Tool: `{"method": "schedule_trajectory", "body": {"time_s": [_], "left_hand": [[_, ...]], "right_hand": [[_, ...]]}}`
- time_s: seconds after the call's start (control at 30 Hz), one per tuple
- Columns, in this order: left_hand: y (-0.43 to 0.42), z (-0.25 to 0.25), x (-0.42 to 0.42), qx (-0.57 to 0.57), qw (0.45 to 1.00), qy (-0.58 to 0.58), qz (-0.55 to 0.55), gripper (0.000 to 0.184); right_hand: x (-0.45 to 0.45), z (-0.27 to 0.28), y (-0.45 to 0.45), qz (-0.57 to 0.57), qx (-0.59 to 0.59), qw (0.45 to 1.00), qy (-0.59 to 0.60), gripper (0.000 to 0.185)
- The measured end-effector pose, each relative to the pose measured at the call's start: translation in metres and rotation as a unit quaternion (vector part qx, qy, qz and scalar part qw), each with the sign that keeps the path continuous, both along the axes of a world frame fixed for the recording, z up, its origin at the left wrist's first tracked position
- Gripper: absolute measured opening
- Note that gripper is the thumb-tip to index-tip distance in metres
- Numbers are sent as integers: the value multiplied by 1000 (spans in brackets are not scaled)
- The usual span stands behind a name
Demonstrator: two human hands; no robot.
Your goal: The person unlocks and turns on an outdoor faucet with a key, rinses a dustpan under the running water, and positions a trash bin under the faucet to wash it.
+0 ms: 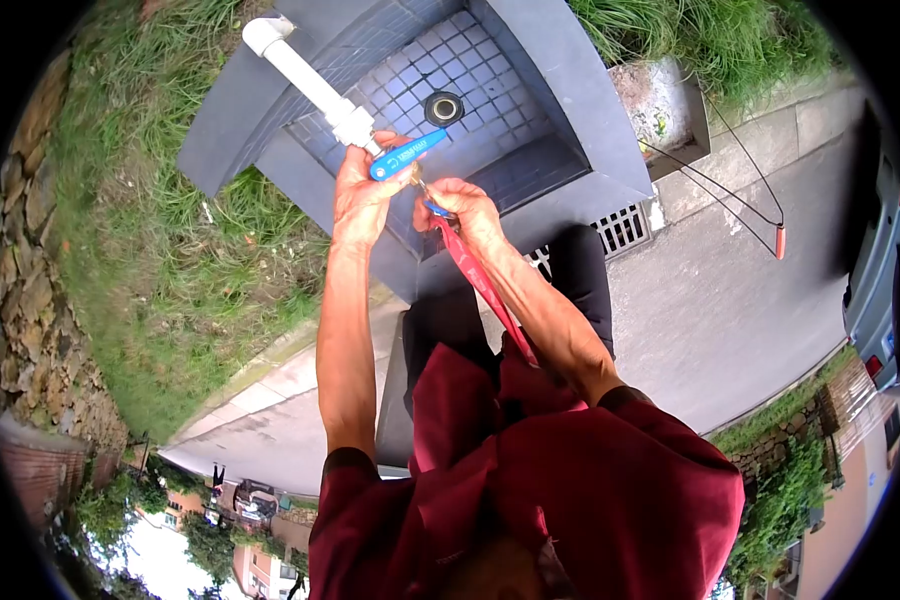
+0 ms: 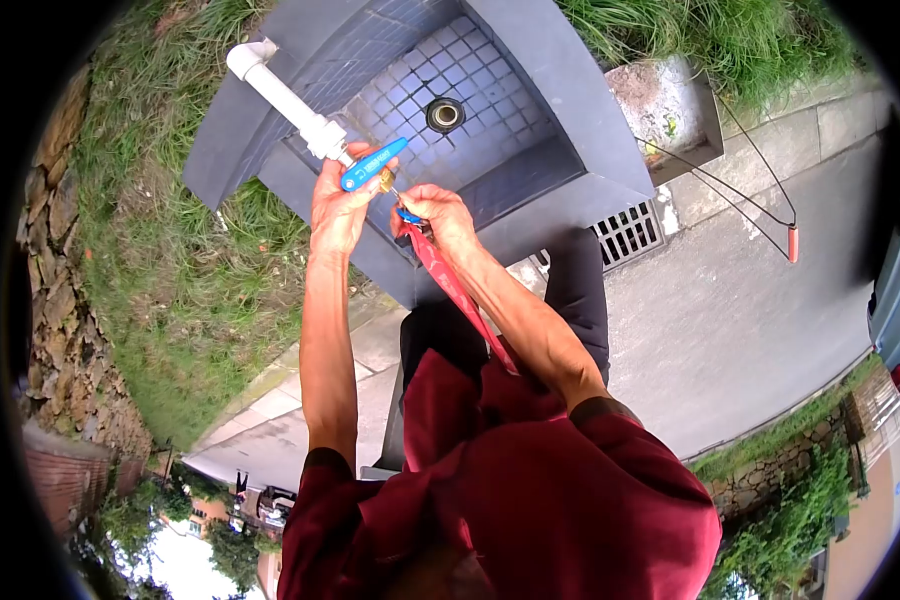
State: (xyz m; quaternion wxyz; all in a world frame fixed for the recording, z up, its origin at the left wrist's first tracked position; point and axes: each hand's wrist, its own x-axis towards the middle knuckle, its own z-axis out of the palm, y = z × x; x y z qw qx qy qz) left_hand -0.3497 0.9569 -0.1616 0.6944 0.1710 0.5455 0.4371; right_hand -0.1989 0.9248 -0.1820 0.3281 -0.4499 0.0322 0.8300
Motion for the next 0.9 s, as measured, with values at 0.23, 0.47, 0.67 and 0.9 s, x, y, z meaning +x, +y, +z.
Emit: {"method": "schedule_trajectory", "body": {"time_s": [0.23,0.47,0.67,0.9], "left_hand": [[-5,-9,-2,20,999,-24,25,50],[-7,-8,2,35,999,13,19,49],[-4,-2,2,1,1000,-8,14,49],[-4,-1,3,17,999,28,-3,45]], "right_hand": [[-4,-11,-5,-91,2,989,113,19],[-7,-15,-7,-100,-22,986,131,19],[4,-12,3,-78,-99,970,206,17],[1,-15,5,-45,-35,997,59,17]]}}
